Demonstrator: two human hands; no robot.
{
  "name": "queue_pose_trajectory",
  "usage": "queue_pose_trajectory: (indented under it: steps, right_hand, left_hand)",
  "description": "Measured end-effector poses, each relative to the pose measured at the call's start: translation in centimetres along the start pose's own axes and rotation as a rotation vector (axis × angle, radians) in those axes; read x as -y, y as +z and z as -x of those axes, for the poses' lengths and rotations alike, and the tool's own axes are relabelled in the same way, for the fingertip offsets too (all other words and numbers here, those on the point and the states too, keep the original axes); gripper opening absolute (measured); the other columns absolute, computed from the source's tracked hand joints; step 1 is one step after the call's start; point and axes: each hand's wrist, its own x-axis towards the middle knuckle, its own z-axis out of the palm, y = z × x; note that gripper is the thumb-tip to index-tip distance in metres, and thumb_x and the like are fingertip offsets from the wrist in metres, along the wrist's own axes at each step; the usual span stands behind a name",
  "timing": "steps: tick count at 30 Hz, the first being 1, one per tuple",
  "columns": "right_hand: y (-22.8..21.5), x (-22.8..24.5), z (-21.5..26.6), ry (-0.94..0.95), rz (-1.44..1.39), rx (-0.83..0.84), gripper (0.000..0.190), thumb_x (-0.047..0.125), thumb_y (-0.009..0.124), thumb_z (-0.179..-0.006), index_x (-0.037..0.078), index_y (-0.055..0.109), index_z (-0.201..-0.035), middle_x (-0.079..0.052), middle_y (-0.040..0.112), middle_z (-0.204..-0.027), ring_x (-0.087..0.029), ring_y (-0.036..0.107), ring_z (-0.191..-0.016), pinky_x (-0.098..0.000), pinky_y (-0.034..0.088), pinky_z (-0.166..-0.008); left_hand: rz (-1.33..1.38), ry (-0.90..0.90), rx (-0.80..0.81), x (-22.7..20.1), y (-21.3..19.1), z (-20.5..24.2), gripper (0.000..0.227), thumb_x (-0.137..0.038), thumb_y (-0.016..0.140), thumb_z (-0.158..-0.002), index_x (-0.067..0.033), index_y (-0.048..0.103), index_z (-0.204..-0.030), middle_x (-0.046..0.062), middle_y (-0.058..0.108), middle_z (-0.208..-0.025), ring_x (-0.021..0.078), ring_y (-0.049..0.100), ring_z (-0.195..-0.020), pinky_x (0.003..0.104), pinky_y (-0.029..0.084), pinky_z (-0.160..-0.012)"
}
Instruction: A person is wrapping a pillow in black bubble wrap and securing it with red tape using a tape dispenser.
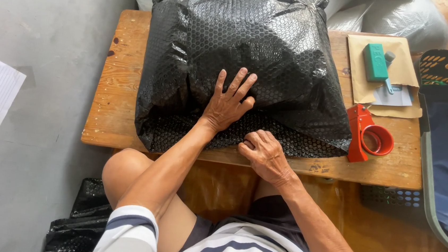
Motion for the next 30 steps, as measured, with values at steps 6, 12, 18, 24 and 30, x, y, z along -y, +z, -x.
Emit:
queue_pose_trajectory:
  steps: [6, 12, 18, 24, 30]
  right_hand:
    - [0.0, 0.1, 0.2, -0.003, -0.035, -0.010, 0.024, 0.011, 0.048, -0.106, 0.015, 0.060, -0.085, -0.007, 0.055, -0.085, -0.026, 0.058, -0.072, -0.0367, 0.053, -0.071]
    - [-1.2, 0.9, -1.3, 0.011, -0.054, 0.007, 0.021, 0.010, 0.046, -0.106, 0.010, 0.062, -0.094, -0.009, 0.055, -0.084, -0.026, 0.059, -0.074, -0.0378, 0.055, -0.075]
    - [-2.7, 1.5, -2.3, 0.003, -0.054, 0.013, 0.016, 0.004, 0.049, -0.100, 0.004, 0.065, -0.098, -0.011, 0.057, -0.085, -0.028, 0.063, -0.076, -0.0395, 0.057, -0.075]
    - [-1.1, 0.7, -1.0, -0.045, -0.041, -0.008, 0.020, 0.006, 0.047, -0.104, 0.006, 0.064, -0.095, -0.012, 0.056, -0.087, -0.030, 0.062, -0.077, -0.0401, 0.056, -0.073]
    - [-1.9, 0.5, -2.0, -0.069, -0.038, -0.032, 0.020, 0.008, 0.046, -0.105, 0.011, 0.064, -0.096, -0.009, 0.056, -0.087, -0.027, 0.059, -0.076, -0.0392, 0.055, -0.072]
  left_hand:
    - [0.090, 0.085, -0.031, 0.1, 0.8, 1.5, 0.014, -0.018, 0.063, -0.098, -0.0208, 0.051, -0.091, 0.008, 0.047, -0.155, 0.0377, 0.046, -0.141, 0.081, 0.032, -0.106]
    - [0.058, 0.088, -0.053, 0.3, 1.2, 1.2, 0.020, -0.030, 0.064, -0.098, -0.0210, 0.052, -0.085, 0.006, 0.051, -0.150, 0.0354, 0.047, -0.141, 0.076, 0.032, -0.109]
    - [0.210, 0.046, 0.034, 0.6, -1.9, -1.3, 0.035, -0.050, 0.064, -0.096, -0.0202, 0.055, -0.081, 0.004, 0.059, -0.139, 0.0328, 0.051, -0.137, 0.067, 0.034, -0.110]
    - [0.229, 0.037, 0.132, 1.2, -2.8, -1.8, 0.015, -0.029, 0.071, -0.093, -0.0240, 0.057, -0.090, -0.001, 0.060, -0.129, 0.0241, 0.056, -0.127, 0.054, 0.038, -0.108]
    - [0.164, 0.029, 0.056, 0.7, -2.0, -1.7, 0.015, -0.025, 0.070, -0.093, -0.0233, 0.056, -0.090, 0.001, 0.060, -0.123, 0.0248, 0.058, -0.121, 0.052, 0.040, -0.103]
